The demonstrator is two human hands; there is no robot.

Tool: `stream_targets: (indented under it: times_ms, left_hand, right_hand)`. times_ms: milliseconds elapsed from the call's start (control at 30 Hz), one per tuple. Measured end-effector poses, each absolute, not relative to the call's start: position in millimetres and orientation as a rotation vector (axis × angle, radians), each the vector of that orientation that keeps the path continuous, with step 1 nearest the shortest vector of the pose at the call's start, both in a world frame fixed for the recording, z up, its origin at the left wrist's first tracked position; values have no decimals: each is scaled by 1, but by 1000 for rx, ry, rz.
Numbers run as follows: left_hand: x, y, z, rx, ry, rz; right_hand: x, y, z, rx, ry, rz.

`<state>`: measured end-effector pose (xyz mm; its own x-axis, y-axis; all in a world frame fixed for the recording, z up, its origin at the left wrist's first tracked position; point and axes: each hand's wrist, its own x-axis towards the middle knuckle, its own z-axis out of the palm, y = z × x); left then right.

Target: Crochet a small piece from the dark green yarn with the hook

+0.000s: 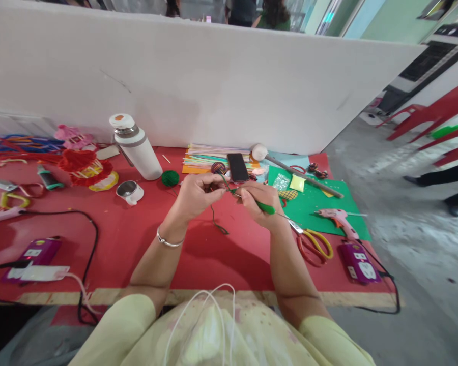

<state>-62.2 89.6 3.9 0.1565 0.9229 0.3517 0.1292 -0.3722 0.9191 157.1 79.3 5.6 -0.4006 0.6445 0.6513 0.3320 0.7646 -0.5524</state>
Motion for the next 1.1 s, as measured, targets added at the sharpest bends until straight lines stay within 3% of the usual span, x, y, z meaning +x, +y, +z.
stream_targets:
  times_ms: [600, 967, 1100]
  left_hand:
    - [-63, 85, 13, 1822, 1035, 1323]
    - [-59, 86, 15, 1648, 1043, 1365]
    - [-58, 87, 18, 1457, 1012, 1352]
  right_hand:
    - [159, 80, 6, -736, -2007, 445]
    - [148, 78, 5, -703, -2039, 17]
    - [146, 79, 0, -690, -1961, 34]
